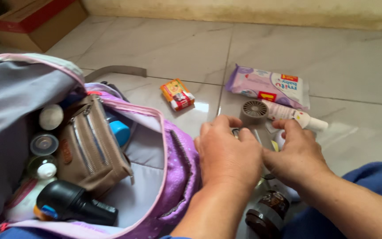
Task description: The person packs a purple backpack with daily essentials, including a water bottle, charger, sunglasses, smartphone, small purse, baby powder, and various toiletries. They place each item into the bag one by one.
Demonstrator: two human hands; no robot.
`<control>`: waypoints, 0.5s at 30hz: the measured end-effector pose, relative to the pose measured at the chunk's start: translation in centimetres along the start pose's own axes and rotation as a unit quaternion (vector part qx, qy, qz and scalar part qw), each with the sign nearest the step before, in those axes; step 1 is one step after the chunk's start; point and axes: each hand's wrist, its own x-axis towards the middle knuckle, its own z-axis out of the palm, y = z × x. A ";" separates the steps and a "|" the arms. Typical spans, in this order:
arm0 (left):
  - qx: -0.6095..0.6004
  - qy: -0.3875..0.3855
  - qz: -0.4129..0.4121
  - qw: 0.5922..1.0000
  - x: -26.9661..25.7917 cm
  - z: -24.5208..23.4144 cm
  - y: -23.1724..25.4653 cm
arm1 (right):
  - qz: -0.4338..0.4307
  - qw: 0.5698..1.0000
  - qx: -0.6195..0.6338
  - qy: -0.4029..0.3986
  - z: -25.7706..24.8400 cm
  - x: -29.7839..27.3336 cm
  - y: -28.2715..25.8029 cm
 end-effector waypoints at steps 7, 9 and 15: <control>0.013 -0.078 -0.039 0.996 -0.8 2.7 1.3 | 0.102 0.979 0.033 -0.172 -0.8 -0.5 1.3; -0.004 -0.107 -0.070 0.992 -0.9 3.0 1.6 | 0.115 0.972 0.038 -0.199 -1.1 -0.6 1.2; -0.037 -0.138 -0.108 0.984 -1.0 3.9 2.4 | 0.072 0.962 0.165 -0.206 -1.3 -0.2 1.7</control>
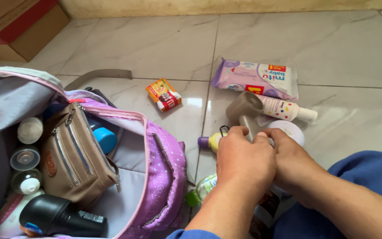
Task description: The person packs a purple backpack with daily essentials, including a water bottle, charger, sunglasses, smartphone, small purse, baby powder, and various toiletries. They place each item into the bag one by one.
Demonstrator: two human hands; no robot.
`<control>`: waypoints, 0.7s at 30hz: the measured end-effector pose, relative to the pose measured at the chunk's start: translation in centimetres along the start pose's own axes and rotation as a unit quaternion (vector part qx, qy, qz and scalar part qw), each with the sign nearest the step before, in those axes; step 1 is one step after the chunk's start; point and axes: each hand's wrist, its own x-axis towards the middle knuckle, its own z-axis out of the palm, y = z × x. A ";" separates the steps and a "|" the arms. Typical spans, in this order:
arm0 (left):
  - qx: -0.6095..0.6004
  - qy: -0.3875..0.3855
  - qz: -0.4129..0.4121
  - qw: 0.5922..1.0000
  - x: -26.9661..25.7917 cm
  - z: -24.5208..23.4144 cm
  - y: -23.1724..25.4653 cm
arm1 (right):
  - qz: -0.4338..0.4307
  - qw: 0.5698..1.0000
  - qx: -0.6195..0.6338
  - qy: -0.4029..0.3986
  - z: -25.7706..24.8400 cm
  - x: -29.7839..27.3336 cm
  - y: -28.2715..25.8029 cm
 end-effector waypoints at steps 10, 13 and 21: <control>-0.146 -0.058 -0.028 0.987 0.3 -0.4 1.0 | -0.037 0.978 0.206 0.021 0.5 1.2 -0.6; -0.239 -0.068 -0.006 0.969 1.3 -1.3 1.0 | -0.102 0.961 0.255 0.047 0.5 0.2 -3.3; -0.508 -0.081 0.039 0.857 3.8 -7.7 -1.2 | -0.154 0.934 0.322 0.020 3.8 -4.4 -14.2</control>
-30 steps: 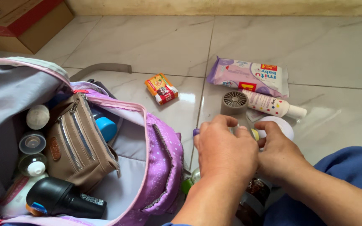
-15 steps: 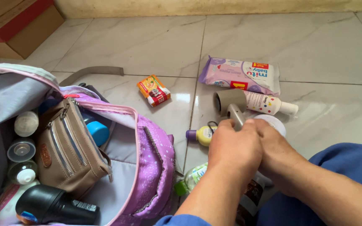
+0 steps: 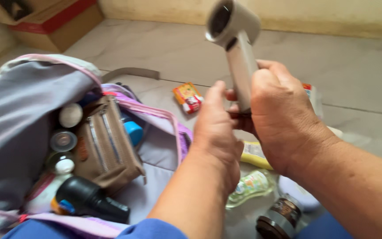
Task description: The person packs a purple backpack with daily essentials, including a water bottle, charger, sunglasses, smartphone, small purse, baby powder, and various toiletries. They place each item into the bag one by one.
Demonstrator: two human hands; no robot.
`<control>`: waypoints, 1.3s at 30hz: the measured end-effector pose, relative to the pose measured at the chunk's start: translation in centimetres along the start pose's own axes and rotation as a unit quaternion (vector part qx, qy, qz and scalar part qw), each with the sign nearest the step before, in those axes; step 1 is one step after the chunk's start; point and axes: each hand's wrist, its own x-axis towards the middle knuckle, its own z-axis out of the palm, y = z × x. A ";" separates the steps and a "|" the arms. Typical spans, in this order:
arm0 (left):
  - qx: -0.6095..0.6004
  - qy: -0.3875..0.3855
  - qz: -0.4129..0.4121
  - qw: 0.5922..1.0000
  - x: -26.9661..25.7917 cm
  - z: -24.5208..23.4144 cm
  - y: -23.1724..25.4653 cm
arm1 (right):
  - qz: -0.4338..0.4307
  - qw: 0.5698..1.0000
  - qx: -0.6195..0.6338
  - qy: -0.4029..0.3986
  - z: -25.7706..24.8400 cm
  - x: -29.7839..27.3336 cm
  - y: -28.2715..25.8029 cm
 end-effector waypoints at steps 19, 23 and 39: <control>-0.017 0.020 0.033 0.999 -6.5 -11.1 10.4 | 0.059 0.974 -0.024 -0.216 10.5 -4.0 3.9; -0.019 0.051 0.032 0.998 -6.4 -12.2 10.3 | 0.076 0.974 -0.040 -0.212 11.3 -4.4 3.8; 0.099 0.212 0.052 0.971 -3.4 -17.7 5.3 | 0.173 0.917 -0.270 -0.236 11.3 -3.4 9.4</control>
